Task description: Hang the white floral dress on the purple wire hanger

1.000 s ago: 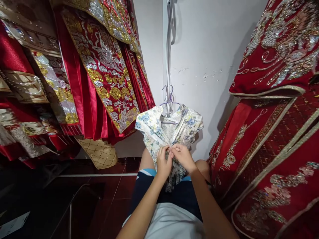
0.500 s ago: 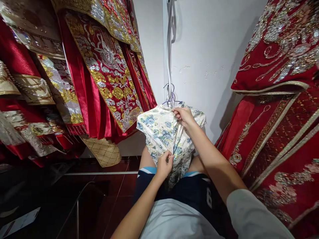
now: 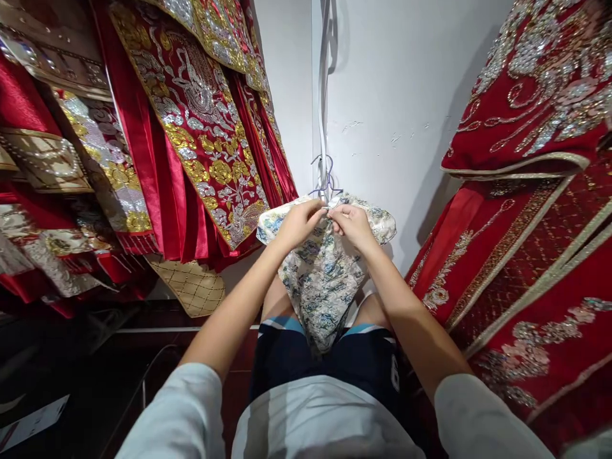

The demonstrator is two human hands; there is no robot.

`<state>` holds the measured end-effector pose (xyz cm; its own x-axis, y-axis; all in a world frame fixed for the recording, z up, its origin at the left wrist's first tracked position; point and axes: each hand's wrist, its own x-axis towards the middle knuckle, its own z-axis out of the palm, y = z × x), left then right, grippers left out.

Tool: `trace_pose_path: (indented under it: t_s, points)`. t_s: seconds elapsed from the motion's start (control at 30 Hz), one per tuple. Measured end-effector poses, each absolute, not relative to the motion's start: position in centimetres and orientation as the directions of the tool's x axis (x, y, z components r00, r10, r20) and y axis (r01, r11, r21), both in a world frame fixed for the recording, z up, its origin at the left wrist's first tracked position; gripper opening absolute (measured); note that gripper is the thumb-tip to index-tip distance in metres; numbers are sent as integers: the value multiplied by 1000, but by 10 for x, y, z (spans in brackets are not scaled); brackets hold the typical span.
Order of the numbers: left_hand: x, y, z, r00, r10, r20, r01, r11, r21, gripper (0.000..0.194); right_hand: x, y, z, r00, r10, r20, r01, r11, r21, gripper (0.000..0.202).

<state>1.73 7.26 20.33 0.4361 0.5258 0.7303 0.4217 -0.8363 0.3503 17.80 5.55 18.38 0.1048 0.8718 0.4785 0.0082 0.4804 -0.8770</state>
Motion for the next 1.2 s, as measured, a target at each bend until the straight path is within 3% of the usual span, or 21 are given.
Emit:
trace_pose_path:
  t_s: [0.07, 0.13, 0.2, 0.27, 0.37, 0.4, 0.47, 0.67, 0.8, 0.93, 1.1, 1.2]
  points:
    - [20, 76, 215, 495, 533, 686, 512, -817, 266, 14, 175, 63, 177, 141, 860, 490, 56, 487, -872, 16]
    - [20, 75, 221, 452, 549, 703, 572, -783, 244, 15, 169, 69, 162, 195, 851, 488, 94, 479, -873, 18]
    - [12, 73, 224, 331, 547, 769, 564, -768, 304, 17, 163, 73, 139, 226, 855, 466, 105, 454, -885, 21]
    - [-4, 76, 225, 137, 560, 817, 482, -759, 439, 19, 157, 71, 112, 233, 874, 427, 90, 418, -904, 25]
    - [-38, 89, 216, -207, 742, 638, 52, -643, 764, 20, 152, 61, 82, 218, 908, 358, 23, 362, -932, 27]
    - [-49, 94, 209, -271, 820, 505, -142, -553, 821, 24, 152, 57, 76, 204, 920, 336, -7, 344, -939, 25]
    - [-66, 102, 188, -307, 900, 309, -349, -408, 843, 33, 150, 49, 71, 163, 942, 294, -65, 307, -949, 23]
    - [-57, 91, 93, -286, 957, 41, -539, -196, 819, 29, 130, 23, 67, 155, 966, 207, -191, 235, -953, 23]
    - [-25, 67, 39, -224, 973, -49, -599, -98, 794, 26, 125, 7, 54, 204, 960, 192, -181, 230, -956, 23]
    - [-10, 43, 24, -120, 993, 18, -592, -86, 802, 9, 154, -2, 42, 181, 963, 198, -83, 216, -973, 28]
    - [2, 19, 50, 43, 982, 184, -547, -131, 827, 26, 192, -4, 44, 112, 982, 154, 114, 141, -983, 24]
    - [19, 3, 69, 160, 928, 336, -431, -240, 870, 27, 190, -3, 50, 56, 970, 237, 186, 223, -957, 13]
